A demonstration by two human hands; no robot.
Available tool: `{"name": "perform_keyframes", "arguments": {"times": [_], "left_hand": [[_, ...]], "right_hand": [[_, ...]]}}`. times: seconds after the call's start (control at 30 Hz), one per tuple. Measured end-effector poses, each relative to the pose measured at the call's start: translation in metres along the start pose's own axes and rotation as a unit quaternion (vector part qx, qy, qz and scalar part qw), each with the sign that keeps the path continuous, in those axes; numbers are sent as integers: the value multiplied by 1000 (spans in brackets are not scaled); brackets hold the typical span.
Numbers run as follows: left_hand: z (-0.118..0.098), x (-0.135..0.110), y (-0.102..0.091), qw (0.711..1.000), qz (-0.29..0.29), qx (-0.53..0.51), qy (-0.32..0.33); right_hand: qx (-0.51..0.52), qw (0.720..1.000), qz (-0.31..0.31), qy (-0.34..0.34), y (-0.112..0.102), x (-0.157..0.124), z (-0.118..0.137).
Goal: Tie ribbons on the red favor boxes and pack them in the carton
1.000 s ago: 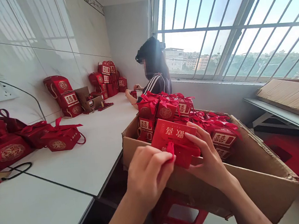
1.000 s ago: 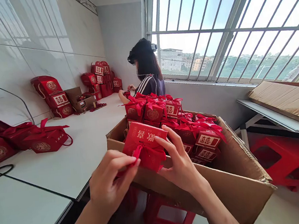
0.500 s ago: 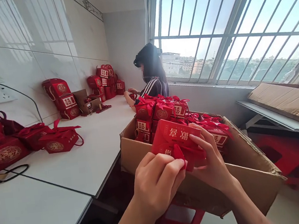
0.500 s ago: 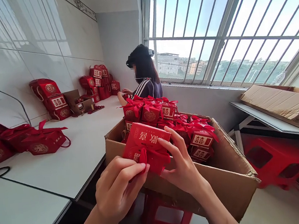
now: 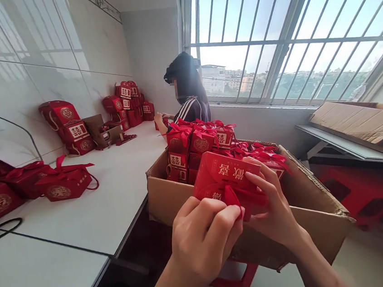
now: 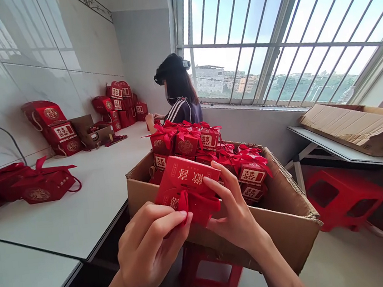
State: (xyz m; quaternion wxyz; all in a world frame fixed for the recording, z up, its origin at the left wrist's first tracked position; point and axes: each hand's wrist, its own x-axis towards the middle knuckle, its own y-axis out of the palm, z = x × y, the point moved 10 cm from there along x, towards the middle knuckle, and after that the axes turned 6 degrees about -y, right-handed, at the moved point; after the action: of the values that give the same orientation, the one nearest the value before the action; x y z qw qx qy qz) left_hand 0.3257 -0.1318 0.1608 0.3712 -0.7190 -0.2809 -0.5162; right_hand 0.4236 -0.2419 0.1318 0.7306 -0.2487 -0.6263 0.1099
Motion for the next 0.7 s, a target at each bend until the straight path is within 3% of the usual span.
{"name": "perform_keyframes", "arguments": {"times": [0.47,0.53,0.6,0.67,0.7], "left_hand": [[4,11,37,998,26,-49,-20],[27,19,36,996,9,-28,-84],[67,21,39,981,13,35,-191],[110,8,57,947,93,112,-286],[124,-2,71,933,151,137,-296]], "right_hand": [[-48,998,1,33,-19,-18,-28],[-45,998,-4,42,-21,-21,-33],[-10,995,-33,95,-26,-26,-48],[86,973,-72,202,-29,-36,-76],[155,949,-84,262,-26,-42,-91]]}}
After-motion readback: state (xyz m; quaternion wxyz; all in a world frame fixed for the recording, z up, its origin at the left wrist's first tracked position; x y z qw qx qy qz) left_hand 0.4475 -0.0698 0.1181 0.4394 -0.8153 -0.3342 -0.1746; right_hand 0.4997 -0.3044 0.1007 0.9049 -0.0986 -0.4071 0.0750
